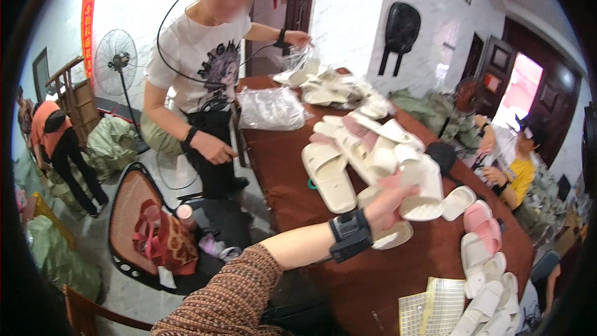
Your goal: Apply size labels to white and pink slippers on a workshop table.
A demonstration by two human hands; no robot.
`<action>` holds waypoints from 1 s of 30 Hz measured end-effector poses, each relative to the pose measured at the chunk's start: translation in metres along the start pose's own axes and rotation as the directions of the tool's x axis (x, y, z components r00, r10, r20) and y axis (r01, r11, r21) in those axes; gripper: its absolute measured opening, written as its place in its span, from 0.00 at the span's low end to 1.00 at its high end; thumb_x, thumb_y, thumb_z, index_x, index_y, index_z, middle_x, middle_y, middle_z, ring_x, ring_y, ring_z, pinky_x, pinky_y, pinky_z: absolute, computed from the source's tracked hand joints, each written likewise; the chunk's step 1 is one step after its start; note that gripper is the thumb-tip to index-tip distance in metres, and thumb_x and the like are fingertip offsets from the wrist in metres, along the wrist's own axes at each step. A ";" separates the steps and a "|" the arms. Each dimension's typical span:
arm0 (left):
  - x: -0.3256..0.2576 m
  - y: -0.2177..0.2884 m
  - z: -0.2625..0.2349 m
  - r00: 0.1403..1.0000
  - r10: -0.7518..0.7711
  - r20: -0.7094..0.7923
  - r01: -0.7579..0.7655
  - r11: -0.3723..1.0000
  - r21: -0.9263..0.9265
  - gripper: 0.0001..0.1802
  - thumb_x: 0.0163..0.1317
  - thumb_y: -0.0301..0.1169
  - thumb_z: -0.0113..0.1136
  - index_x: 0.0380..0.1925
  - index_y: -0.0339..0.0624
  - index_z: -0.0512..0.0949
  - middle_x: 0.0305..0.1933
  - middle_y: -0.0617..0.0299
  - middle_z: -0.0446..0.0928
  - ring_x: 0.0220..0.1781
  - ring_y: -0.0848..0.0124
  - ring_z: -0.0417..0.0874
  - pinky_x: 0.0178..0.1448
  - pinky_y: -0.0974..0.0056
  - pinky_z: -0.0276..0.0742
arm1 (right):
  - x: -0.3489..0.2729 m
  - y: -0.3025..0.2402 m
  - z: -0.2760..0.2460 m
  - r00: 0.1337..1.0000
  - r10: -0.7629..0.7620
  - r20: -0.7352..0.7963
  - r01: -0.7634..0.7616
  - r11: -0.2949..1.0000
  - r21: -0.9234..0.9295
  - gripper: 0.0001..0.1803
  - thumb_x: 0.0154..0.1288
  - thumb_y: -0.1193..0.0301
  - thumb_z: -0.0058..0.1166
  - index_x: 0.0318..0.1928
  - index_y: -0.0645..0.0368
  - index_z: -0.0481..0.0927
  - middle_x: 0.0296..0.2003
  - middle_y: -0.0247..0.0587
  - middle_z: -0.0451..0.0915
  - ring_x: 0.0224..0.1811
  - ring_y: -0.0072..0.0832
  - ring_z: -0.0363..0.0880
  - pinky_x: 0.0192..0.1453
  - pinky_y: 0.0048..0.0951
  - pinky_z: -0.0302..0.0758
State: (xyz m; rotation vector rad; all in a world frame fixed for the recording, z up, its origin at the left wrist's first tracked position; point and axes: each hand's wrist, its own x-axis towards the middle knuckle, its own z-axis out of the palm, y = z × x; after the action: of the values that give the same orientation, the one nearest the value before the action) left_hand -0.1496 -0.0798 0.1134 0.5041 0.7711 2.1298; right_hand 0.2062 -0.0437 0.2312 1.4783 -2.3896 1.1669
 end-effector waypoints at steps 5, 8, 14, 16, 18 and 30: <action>0.000 -0.041 -0.016 0.979 -0.201 -0.042 0.202 0.979 0.026 0.23 0.69 0.31 0.57 0.63 0.42 0.70 0.57 0.60 0.79 0.57 0.67 0.82 0.60 0.61 0.80 | -0.022 0.015 -0.010 0.987 0.132 -0.091 -0.127 0.990 0.056 0.18 0.70 0.66 0.54 0.51 0.70 0.80 0.43 0.56 0.80 0.49 0.50 0.81 0.51 0.57 0.77; 0.006 -0.071 -0.034 0.971 -0.226 -0.075 0.236 0.958 0.161 0.21 0.69 0.33 0.58 0.61 0.43 0.71 0.54 0.62 0.80 0.51 0.69 0.84 0.53 0.61 0.82 | -0.014 0.020 -0.012 0.957 0.117 -0.266 -0.153 0.981 -0.118 0.12 0.70 0.67 0.57 0.41 0.66 0.80 0.35 0.51 0.84 0.37 0.46 0.84 0.41 0.45 0.79; -0.002 -0.077 -0.034 0.939 -0.325 -0.116 0.344 0.864 0.367 0.19 0.62 0.44 0.66 0.43 0.41 0.78 0.36 0.59 0.78 0.30 0.70 0.78 0.28 0.64 0.72 | -0.015 0.029 -0.012 0.907 0.159 -0.389 -0.237 0.958 -0.162 0.17 0.71 0.63 0.57 0.36 0.68 0.82 0.31 0.50 0.84 0.34 0.45 0.85 0.38 0.42 0.79; -0.004 -0.080 -0.032 0.961 -0.213 -0.177 0.275 0.811 0.517 0.18 0.62 0.41 0.64 0.39 0.36 0.77 0.35 0.56 0.78 0.30 0.68 0.79 0.29 0.62 0.75 | -0.015 0.031 -0.013 0.905 0.150 -0.398 -0.224 0.964 -0.146 0.18 0.71 0.62 0.57 0.35 0.68 0.82 0.30 0.50 0.84 0.34 0.44 0.85 0.38 0.42 0.79; -0.008 -0.084 -0.038 0.971 -0.204 -0.122 0.237 0.797 0.556 0.17 0.62 0.38 0.62 0.39 0.33 0.76 0.34 0.55 0.77 0.33 0.68 0.80 0.29 0.62 0.77 | -0.013 0.032 -0.014 0.901 0.160 -0.403 -0.236 0.961 -0.146 0.18 0.71 0.62 0.57 0.34 0.69 0.82 0.29 0.50 0.84 0.33 0.45 0.85 0.38 0.41 0.79; -0.052 -0.080 -0.047 0.842 0.175 0.511 -0.446 -0.308 0.840 0.26 0.55 0.37 0.66 0.52 0.38 0.73 0.54 0.45 0.72 0.58 0.48 0.73 0.58 0.45 0.71 | -0.017 0.032 -0.009 0.871 0.135 -0.472 -0.236 0.959 -0.160 0.17 0.71 0.63 0.57 0.36 0.69 0.81 0.28 0.49 0.83 0.30 0.45 0.84 0.36 0.41 0.79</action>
State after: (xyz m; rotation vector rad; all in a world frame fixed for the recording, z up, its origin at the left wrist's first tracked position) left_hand -0.1018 -0.0977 0.0204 1.9607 2.4863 1.1756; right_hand 0.1870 -0.0178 0.2121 0.8062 -2.2643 1.0993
